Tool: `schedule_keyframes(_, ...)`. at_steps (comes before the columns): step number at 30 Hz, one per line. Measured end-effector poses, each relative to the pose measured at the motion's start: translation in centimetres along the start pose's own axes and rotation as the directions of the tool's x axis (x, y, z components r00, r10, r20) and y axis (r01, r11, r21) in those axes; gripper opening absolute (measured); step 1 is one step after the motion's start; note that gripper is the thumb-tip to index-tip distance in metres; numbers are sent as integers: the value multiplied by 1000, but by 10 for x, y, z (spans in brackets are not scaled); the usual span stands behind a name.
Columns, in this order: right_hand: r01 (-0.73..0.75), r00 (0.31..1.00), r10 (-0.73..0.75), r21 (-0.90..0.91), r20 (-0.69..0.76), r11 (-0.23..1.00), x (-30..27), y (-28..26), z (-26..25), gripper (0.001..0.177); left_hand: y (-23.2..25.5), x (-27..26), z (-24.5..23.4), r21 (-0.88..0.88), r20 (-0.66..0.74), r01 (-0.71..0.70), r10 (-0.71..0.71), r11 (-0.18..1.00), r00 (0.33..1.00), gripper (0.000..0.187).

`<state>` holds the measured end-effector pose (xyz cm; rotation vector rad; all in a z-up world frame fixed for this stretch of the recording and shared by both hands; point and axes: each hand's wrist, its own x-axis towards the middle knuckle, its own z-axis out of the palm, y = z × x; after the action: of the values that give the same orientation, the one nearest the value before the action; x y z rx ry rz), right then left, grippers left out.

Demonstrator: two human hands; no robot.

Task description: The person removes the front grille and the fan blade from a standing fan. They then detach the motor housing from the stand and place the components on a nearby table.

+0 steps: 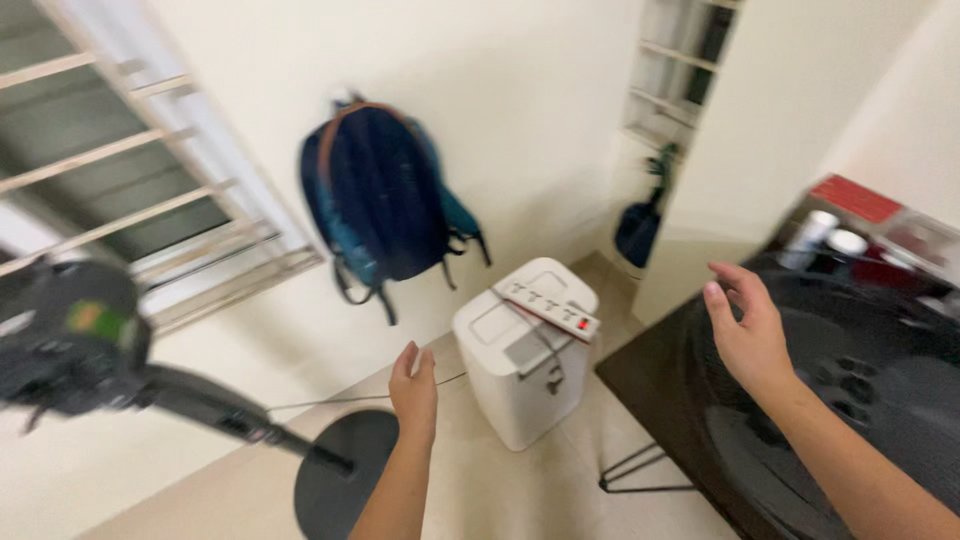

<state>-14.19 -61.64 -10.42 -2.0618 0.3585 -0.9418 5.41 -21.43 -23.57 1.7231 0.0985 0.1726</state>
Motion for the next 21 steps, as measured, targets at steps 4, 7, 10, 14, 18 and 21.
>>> schedule_keyframes(4,12,990,-34,159,135,987,9,-36,65,40,-5,-6,-56,0,-112,82,-82,997,990,55)
schedule_keyframes(7,38,970,-103,279,221,960,10,-64,115,38,-12,-11,-104,-13,-176,113,-113,994,978,52)
schedule_keyframes(10,-35,953,-65,323,295,946,0,-94,162,38,-24,-8,-152,-23,-251,69,-73,997,965,47)
schedule_keyframes(14,-175,914,14,363,405,915,-22,-136,225,41,-31,-2,-216,-48,-308,167,-174,985,935,41)
schedule_keyframes(18,-148,884,-86,451,459,880,-41,-169,285,41,-40,12,-277,-111,-374,148,-180,983,910,35)
schedule_keyframes(21,-216,853,-75,481,516,850,-49,-195,327,43,-37,31,-322,-168,-411,116,-176,979,895,36)
